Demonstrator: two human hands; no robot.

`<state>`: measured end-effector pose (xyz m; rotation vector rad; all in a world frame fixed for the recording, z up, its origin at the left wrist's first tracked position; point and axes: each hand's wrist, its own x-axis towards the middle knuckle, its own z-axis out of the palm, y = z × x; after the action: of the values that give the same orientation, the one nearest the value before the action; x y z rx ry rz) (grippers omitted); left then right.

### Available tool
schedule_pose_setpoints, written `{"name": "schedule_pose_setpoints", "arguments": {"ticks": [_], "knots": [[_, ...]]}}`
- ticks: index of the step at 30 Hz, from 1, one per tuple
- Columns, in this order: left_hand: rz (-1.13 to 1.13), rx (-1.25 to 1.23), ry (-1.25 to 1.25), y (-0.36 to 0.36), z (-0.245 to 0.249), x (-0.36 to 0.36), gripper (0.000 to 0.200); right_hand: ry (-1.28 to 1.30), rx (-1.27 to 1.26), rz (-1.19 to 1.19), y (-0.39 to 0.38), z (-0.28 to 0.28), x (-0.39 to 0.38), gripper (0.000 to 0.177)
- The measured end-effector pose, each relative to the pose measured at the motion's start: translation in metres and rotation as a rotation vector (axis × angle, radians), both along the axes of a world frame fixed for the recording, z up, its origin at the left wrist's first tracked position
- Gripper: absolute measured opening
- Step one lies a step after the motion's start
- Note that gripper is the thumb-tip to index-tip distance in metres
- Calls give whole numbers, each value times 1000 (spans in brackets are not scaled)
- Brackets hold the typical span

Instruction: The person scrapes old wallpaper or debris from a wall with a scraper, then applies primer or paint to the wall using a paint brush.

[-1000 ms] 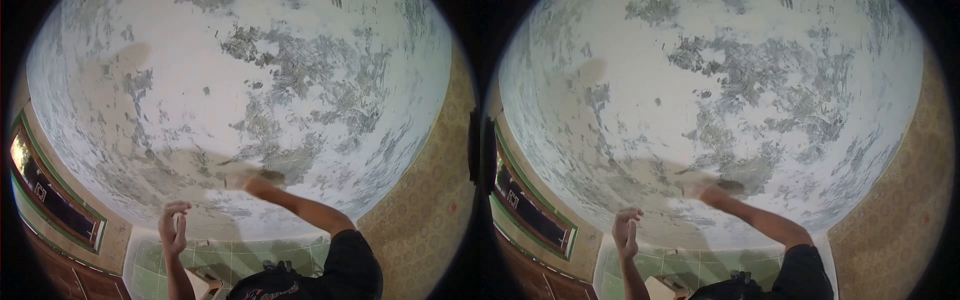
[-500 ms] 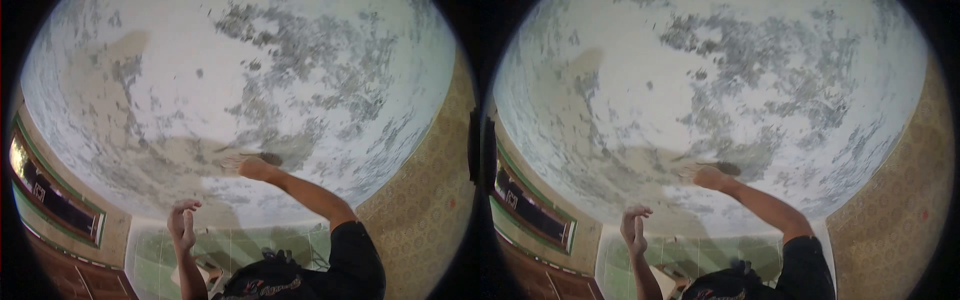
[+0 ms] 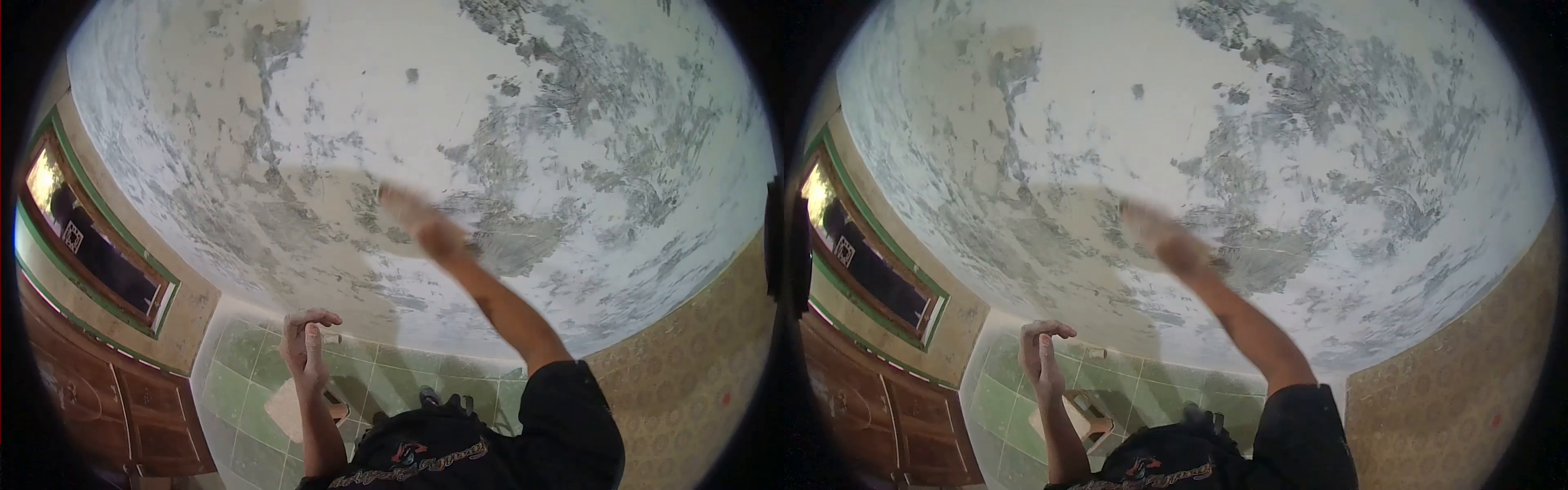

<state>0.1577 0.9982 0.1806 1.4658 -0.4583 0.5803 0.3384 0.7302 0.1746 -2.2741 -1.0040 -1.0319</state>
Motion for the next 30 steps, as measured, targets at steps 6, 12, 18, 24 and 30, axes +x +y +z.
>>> {"name": "schedule_pose_setpoints", "arguments": {"ticks": [6,12,18,24,30], "knots": [[76,35,-14,20,-5,-24,19,654,-832,-289,-1,-199,-33,46],[180,-149,145,24,-30,-22,18,-64,200,201,47,183,-50,33],[140,-159,161,17,-40,-25,16,-304,199,-71,80,146,57,35],[243,-143,153,34,-30,-38,16,422,-650,-150,108,-231,52,24],[502,-102,252,71,-57,-61,19,67,-421,-18,111,14,38,32]]}}
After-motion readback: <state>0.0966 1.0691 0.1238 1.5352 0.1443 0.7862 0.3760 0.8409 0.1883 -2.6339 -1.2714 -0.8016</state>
